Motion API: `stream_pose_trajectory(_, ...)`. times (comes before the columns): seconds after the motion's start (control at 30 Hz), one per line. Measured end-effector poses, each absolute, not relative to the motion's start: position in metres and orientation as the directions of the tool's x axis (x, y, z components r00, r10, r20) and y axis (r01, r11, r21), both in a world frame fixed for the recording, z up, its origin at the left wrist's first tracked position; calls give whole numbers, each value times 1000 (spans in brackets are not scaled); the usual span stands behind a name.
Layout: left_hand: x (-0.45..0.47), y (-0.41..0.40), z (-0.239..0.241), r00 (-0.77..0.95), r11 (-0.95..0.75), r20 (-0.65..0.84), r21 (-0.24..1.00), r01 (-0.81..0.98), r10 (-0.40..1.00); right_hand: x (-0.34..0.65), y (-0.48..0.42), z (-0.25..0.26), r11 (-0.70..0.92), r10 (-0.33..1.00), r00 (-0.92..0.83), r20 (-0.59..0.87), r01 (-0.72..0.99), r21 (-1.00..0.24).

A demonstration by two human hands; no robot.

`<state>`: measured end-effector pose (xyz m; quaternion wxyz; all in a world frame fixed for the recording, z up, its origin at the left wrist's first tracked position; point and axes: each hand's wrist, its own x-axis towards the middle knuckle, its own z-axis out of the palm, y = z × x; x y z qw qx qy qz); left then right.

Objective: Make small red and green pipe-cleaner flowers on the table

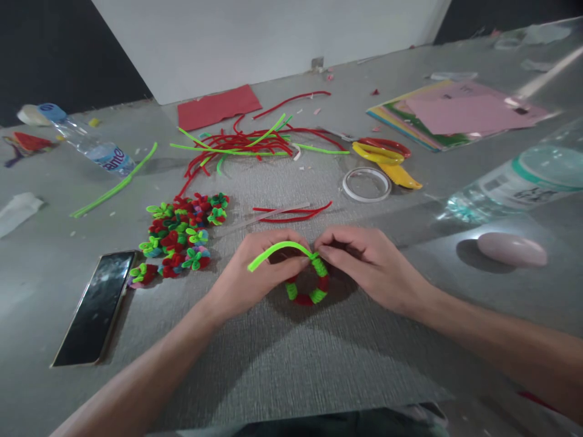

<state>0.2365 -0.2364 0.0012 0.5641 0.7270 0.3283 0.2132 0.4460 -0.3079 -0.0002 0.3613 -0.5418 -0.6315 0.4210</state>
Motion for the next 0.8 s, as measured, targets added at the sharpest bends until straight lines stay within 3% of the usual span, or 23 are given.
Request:
stream_pose_trajectory(0.27, 236, -236, -2, 719, -142, -54, 968, 209, 693, 445, -305, -4, 36, 992, -123, 0, 292, -956)
stream_pose_trajectory(0.53, 242, -241, 4, 688, -81, -75, 978, 192, 721, 443, -310, 0, 333, 934, -99, 344, 595, -731)
stream_pose_trajectory(0.67, 242, -241, 1, 667, -56, -85, 981, 188, 740, 443, -312, 1, 403, 902, -142, 408, 615, -678)
stream_pose_trajectory(0.8, 242, -241, 3, 664, -64, -57, 986, 157, 745, 443, -311, 1, 399, 910, -161, 383, 595, -698)
